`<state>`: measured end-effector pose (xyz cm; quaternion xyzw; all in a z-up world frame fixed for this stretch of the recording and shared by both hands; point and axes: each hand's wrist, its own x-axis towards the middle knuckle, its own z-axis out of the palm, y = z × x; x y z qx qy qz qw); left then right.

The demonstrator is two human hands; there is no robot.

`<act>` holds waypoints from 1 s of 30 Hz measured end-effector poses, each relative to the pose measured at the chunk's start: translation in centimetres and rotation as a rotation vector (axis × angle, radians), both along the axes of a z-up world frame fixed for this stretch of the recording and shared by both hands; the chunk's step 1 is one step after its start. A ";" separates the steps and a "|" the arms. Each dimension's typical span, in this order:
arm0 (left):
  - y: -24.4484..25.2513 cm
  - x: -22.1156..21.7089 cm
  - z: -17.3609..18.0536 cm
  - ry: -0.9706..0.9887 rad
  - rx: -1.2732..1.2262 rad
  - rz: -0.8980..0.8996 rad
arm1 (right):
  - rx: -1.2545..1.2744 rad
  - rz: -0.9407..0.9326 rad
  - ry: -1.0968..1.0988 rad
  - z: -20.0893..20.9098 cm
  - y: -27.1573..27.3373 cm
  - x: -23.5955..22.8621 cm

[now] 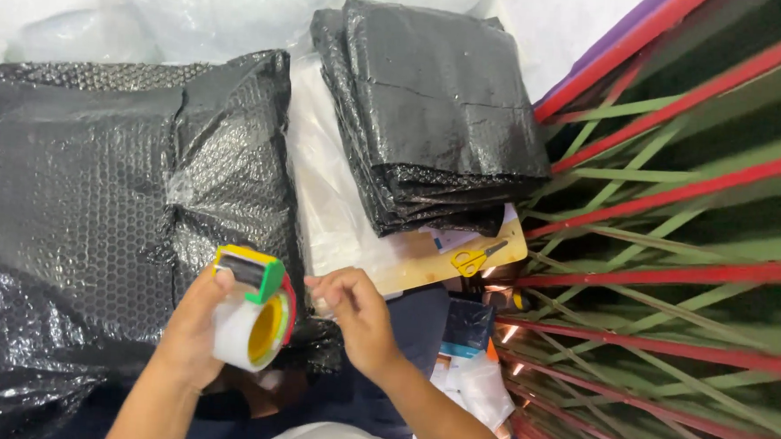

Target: Sealing a large black plastic bag containing a pillow using a handheld tape dispenser.

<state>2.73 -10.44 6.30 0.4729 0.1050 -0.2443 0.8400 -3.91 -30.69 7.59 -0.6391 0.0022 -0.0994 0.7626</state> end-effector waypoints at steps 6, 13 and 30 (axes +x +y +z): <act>-8.1 -1.0 2.1 0.045 -0.376 0.338 | -0.211 -0.229 -0.084 0.7 2.0 -0.5; -11.2 0.7 6.0 0.069 -0.428 0.136 | -0.121 -0.554 -0.095 0.3 -2.1 2.4; 0.9 -6.7 3.8 -0.801 0.851 0.183 | -0.881 -0.922 -0.101 -0.8 -22.2 16.6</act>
